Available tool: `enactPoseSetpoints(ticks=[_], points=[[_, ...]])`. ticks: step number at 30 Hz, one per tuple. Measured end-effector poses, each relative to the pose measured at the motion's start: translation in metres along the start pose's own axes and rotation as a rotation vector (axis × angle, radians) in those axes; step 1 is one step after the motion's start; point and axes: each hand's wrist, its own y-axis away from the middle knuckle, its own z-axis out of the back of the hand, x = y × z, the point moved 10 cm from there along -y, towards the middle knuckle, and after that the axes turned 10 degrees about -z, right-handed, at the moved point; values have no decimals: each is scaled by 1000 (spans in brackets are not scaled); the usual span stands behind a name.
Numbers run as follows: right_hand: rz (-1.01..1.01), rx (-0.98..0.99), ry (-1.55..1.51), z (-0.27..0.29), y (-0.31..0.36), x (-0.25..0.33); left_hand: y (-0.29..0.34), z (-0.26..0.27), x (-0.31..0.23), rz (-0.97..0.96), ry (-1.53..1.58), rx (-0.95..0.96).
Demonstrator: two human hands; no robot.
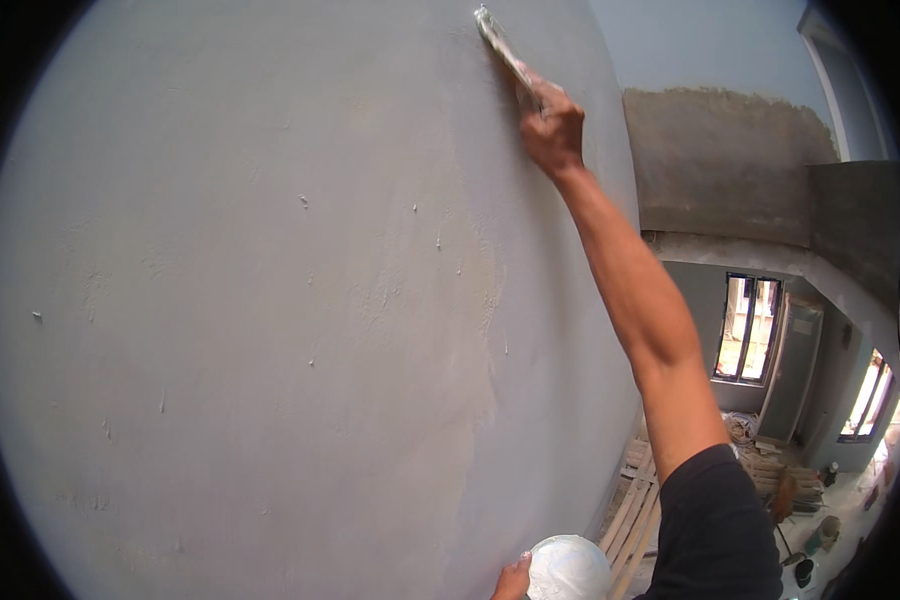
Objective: The person scoops white plaster from a bucket with a trowel and applies it to a gray wall, smoothing the surface in repeated strokes. The person works on a single wall section while another worker is visible in the background.
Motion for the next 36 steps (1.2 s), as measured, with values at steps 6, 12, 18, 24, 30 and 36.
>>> enactPoseSetpoints(ticks=[6, 12, 18, 24, 30, 36], points=[[-298, 131, -72, 25, 38, -33, -4, -9, 11, 185, 222, 120], [-223, 4, 93, 3, -32, -57, -7, -20, -45, 224, 329, 188], [-291, 181, -1, 19, 44, -44, -7, -4, -54, 261, 381, 137], [-703, 245, 108, 13, -7, -111, -11, -16, -70, 254, 416, 172], [-684, 307, 3, -21, -66, -17, -15, -6, -71, 256, 445, 148], [-277, 250, -95, -19, -90, 110, -14, -7, -80, 245, 464, 163]])
